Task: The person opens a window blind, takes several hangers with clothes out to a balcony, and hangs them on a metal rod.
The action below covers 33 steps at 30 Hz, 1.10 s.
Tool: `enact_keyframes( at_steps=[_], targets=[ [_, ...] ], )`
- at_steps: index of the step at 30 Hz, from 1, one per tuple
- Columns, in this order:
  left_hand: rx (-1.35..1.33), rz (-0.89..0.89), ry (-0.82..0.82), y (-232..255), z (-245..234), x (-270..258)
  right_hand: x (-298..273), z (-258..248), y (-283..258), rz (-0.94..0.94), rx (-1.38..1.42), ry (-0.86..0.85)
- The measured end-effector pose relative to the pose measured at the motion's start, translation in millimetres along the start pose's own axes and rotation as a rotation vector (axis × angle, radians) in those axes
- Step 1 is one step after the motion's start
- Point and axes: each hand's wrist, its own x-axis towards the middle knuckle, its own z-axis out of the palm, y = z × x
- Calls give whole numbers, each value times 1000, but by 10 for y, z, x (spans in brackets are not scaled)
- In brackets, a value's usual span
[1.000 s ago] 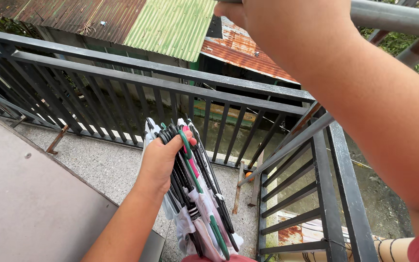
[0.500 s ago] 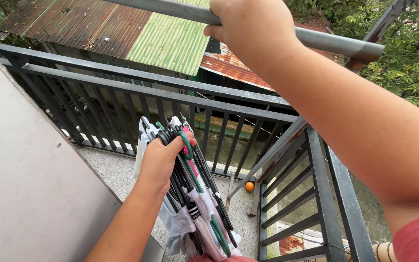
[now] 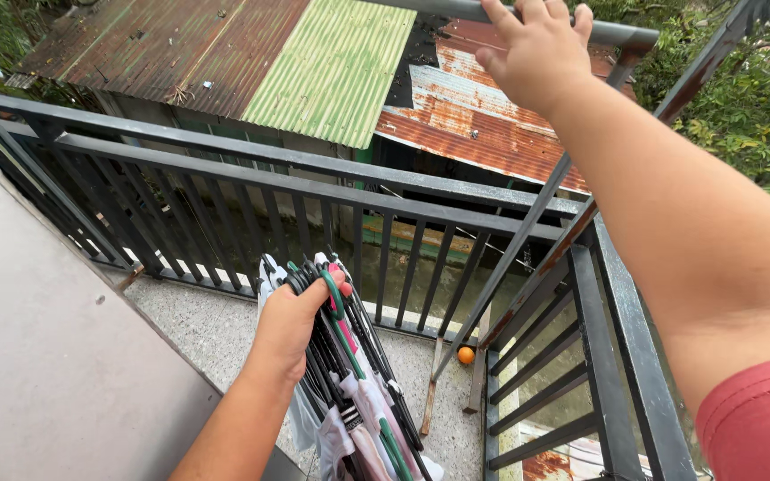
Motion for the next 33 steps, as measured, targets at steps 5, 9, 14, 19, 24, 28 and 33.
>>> enact_keyframes(
  at_steps=[5, 9, 14, 19, 24, 28, 33],
  targets=[
    [22, -19, 10, -9, 30, 183, 7, 455, 289, 121, 3, -154],
    [87, -50, 23, 52, 100, 325, 23, 641, 397, 150, -15, -205],
    [17, -55, -44, 182, 242, 431, 6, 484, 348, 110, -54, -93],
    [-2, -3, -104, 310, 399, 517, -356, 44, -331, 387, 380, -98],
    [-65, 61, -219, 475, 561, 542, -1073, -232, -1497, 618, 1179, -1117],
    [-81, 12, -243, 566, 694, 540, -1232, -295, -1764, 719, 1313, -998],
    [-52, 115, -280, 518, 806, 695, -1405, -186, -1716, 1141, 1774, -918]
  ],
)
